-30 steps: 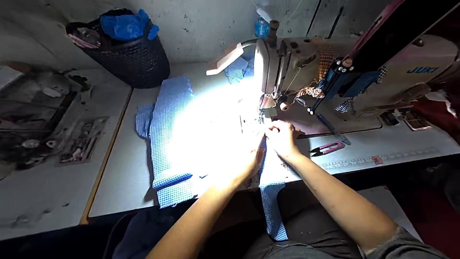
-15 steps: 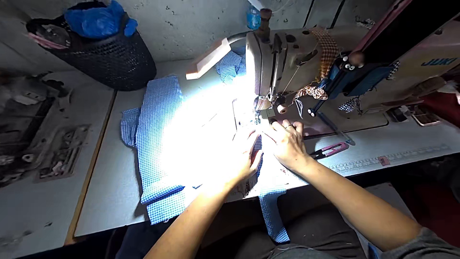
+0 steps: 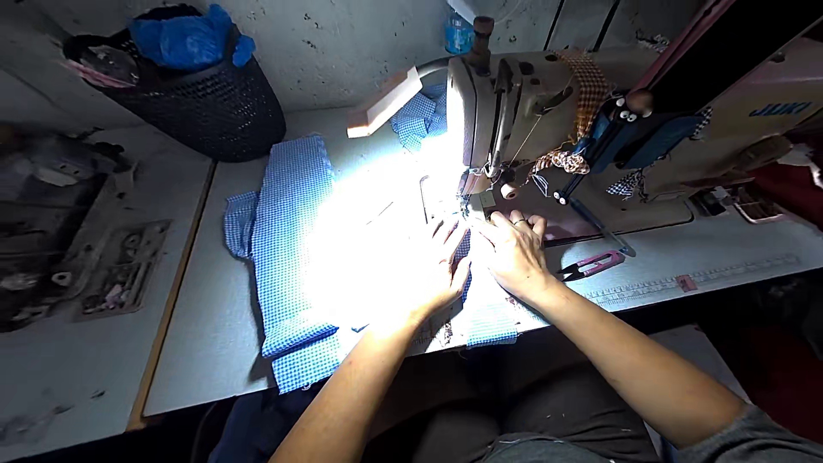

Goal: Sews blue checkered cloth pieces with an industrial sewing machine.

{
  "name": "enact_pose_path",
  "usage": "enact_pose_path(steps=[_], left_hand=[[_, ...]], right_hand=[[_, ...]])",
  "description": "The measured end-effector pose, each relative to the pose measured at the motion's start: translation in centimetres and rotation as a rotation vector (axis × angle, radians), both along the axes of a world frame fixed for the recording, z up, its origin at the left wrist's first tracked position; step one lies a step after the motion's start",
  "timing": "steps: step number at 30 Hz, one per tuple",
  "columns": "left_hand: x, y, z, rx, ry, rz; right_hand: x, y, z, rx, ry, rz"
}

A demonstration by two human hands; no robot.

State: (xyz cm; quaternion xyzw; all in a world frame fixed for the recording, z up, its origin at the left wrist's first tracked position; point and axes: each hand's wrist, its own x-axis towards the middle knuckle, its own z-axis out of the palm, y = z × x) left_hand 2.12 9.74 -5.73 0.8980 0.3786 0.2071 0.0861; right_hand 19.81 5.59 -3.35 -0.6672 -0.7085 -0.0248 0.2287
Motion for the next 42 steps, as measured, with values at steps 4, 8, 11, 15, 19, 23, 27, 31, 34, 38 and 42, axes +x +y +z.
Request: enact_pose_path(steps=[4,8,11,15,19,23,27,31,34,38,42], left_hand=[[0.0,0.0,-0.1,0.029,-0.003,-0.001],[0.1,0.0,0.0,0.034,-0.006,0.001],[0.2,0.1,-0.1,0.01,-0.007,-0.01],[0.2,0.0,0.0,-0.026,-0.009,0.003],[0.2,-0.1,0.3,-0.013,0.004,-0.005],[0.1,0.0,0.5,-0.045,-0.017,-0.021],[0.0,0.1,0.1,-0.035,-0.012,-0.026],[-0.2,0.3,0.5,-0.051,0.009,-0.024],[-0.1,0.5,1.1,-0.048,0.03,-0.012],[-0.1,1.0,1.8,-0.055,0.053,-0.011],[-0.1,1.2,1.7,-0.072,0.064,-0.019]], right_hand=[[0.5,-0.4,0.5,-0.108,0.031,-0.011],[3.2,-1.8,0.9,-0.078,0.084,-0.025],[8.7,-3.3,1.8,0.094,0.087,-0.212],[18.3,-5.5,3.0,0.26,0.062,-0.478],[23.6,-6.3,1.4,0.376,0.001,-0.493],[24.8,-6.3,-0.6,0.384,0.016,-0.424],[24.8,-6.2,-1.7,0.412,0.037,-0.445],[24.7,-6.1,-1.6,0.424,0.026,-0.448],[24.8,-6.1,-1.6,0.418,0.029,-0.457],[24.4,-6.3,-1.4,0.393,-0.005,-0.484],[24.1,-6.5,-1.2,0.349,-0.066,-0.512]])
